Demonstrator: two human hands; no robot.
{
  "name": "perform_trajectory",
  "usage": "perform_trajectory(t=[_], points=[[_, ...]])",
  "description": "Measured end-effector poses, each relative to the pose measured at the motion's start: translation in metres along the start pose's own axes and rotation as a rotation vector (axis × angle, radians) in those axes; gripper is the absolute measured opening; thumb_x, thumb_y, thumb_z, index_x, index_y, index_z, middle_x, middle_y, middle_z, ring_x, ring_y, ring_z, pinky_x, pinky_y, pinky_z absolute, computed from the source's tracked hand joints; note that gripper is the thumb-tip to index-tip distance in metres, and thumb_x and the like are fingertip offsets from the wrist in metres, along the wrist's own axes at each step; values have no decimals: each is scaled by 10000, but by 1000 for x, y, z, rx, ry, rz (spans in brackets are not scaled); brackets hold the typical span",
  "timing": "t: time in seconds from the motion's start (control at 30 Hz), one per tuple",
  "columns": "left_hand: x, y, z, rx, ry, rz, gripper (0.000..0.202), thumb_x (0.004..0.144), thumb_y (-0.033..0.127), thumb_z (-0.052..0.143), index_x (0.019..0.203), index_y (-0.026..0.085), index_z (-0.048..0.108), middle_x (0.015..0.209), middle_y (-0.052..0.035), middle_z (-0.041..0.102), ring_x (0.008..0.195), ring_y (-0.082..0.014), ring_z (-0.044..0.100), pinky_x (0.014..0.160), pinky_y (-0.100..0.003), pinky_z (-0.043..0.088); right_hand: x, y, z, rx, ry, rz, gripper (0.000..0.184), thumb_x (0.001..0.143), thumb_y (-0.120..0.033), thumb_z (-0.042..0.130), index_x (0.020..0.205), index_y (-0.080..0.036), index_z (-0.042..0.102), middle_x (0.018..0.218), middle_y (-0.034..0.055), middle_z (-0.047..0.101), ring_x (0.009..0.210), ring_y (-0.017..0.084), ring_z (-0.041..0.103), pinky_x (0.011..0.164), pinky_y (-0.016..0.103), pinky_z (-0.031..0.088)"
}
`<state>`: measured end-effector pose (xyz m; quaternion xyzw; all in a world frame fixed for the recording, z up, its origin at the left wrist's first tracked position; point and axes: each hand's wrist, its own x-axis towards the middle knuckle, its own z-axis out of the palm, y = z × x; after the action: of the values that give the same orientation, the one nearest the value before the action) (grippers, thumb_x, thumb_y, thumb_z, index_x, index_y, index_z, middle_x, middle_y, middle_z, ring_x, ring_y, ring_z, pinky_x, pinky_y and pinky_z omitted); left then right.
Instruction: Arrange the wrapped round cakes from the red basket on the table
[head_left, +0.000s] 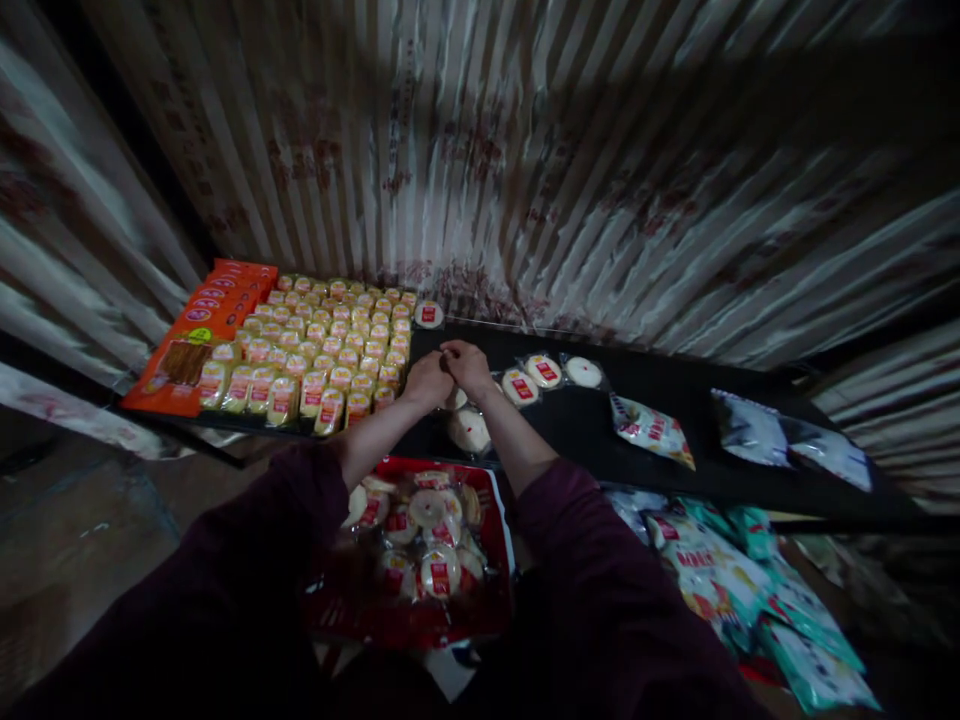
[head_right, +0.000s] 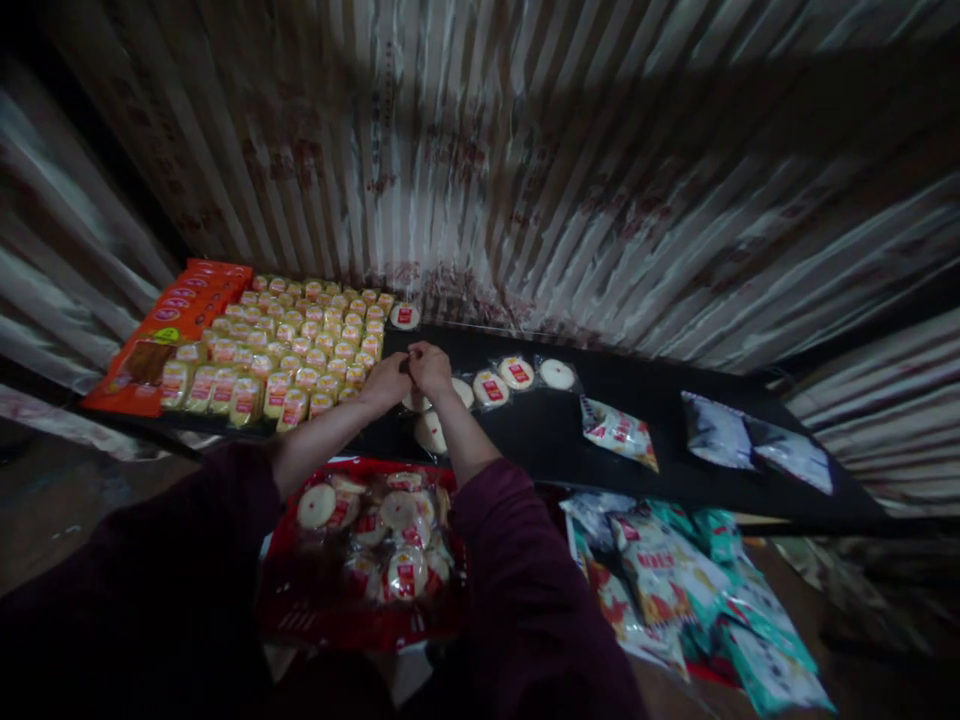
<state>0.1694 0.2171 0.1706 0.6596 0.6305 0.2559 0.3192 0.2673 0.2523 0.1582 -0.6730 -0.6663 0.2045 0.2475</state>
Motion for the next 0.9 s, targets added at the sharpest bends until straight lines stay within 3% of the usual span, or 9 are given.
perform_trajectory(t=[0.3, 0.47, 0.73, 0.9], points=[[-85, -17, -4, -195, 0, 73, 367, 774, 90, 474, 1097, 147, 639, 1081, -71, 692, 993, -184, 623, 899, -292, 455, -90, -12, -1, 106, -12, -77, 316, 841, -88, 444, 1023, -170, 689, 1043, 50, 715, 963, 150, 654, 918, 279, 478], [-126, -38, 4, -233, -83, 93, 393, 718, 71, 482, 1069, 119, 653, 1031, -78, 701, 967, -199, 623, 892, -304, 463, -144, -12, 5, 82, -71, -61, 312, 836, -99, 470, 1020, -214, 693, 1023, 24, 721, 973, 159, 648, 915, 286, 478], [-172, -79, 36, -259, -199, -119, 460, 684, 32, 486, 1103, 132, 647, 1057, -100, 701, 897, -191, 635, 831, -297, 483, -197, 6, 46, 48, -271, 42, 316, 876, -126, 432, 1049, -198, 685, 1103, 48, 704, 1009, 153, 641, 909, 243, 460], [-187, -99, 51, -264, -235, -167, 440, 668, 14, 474, 1035, 151, 674, 1031, -79, 711, 903, -174, 630, 844, -278, 482, -214, 22, 76, 81, -297, 134, 324, 865, -127, 431, 1006, -214, 709, 1072, 54, 717, 1012, 171, 648, 918, 261, 452]])
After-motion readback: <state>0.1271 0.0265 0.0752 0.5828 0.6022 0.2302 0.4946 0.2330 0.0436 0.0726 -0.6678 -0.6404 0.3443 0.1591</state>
